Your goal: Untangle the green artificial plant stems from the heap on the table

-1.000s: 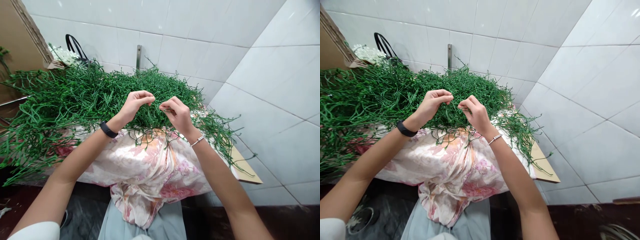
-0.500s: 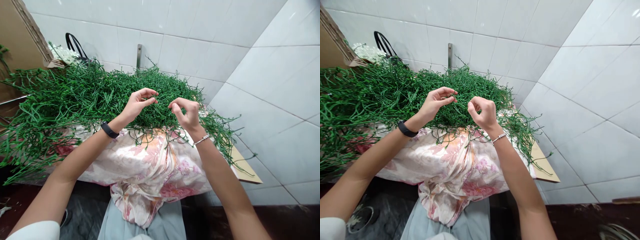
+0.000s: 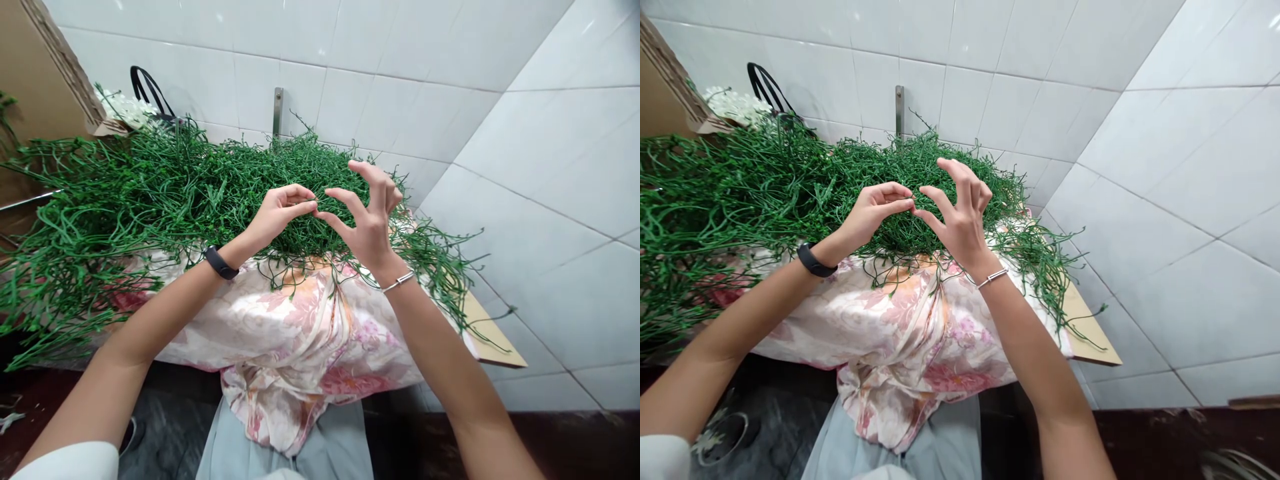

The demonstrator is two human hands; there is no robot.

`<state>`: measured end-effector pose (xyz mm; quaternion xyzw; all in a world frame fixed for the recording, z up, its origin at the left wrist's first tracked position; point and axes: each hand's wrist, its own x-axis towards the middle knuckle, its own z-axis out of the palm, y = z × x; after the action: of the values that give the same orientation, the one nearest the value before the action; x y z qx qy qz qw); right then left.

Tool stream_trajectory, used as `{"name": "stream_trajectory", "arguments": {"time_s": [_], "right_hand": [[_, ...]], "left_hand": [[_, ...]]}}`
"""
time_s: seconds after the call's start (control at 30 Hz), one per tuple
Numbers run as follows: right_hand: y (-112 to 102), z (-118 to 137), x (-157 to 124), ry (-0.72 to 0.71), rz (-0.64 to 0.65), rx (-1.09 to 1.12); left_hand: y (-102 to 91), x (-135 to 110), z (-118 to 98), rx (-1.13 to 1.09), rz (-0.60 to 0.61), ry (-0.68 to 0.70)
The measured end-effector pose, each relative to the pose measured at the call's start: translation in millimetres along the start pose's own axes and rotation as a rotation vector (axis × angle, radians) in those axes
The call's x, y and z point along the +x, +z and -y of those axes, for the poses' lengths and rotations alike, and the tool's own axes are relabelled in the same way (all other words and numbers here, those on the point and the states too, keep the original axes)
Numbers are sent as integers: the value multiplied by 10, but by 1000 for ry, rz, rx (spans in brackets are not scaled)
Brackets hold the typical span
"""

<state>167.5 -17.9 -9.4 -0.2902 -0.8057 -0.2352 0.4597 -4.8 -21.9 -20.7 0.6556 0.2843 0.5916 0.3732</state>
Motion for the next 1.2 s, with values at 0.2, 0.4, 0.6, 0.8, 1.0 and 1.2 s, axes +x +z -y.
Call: {"name": "stream_trajectory", "arguments": {"time_s": [0.2,0.4,0.6,0.8,1.0,1.2], "right_hand": [[20,-31,-17,24,22,42],[41,-41,-2,75,42,204],[125,0,4,472,294,960],[132,34,26,825,322,1278],[119,33,22,714,283,1237],[89,38,26,622,287,1043]], "left_hand": [[7,-10,-13,17,-10,-4],[-6,-9,7,80,-28,37],[5,-13,23,71,-40,57],[56,-24,88,25,-62,54],[52,-23,56,-47,0,-54],[14,-19,8,-68,61,-58]]}}
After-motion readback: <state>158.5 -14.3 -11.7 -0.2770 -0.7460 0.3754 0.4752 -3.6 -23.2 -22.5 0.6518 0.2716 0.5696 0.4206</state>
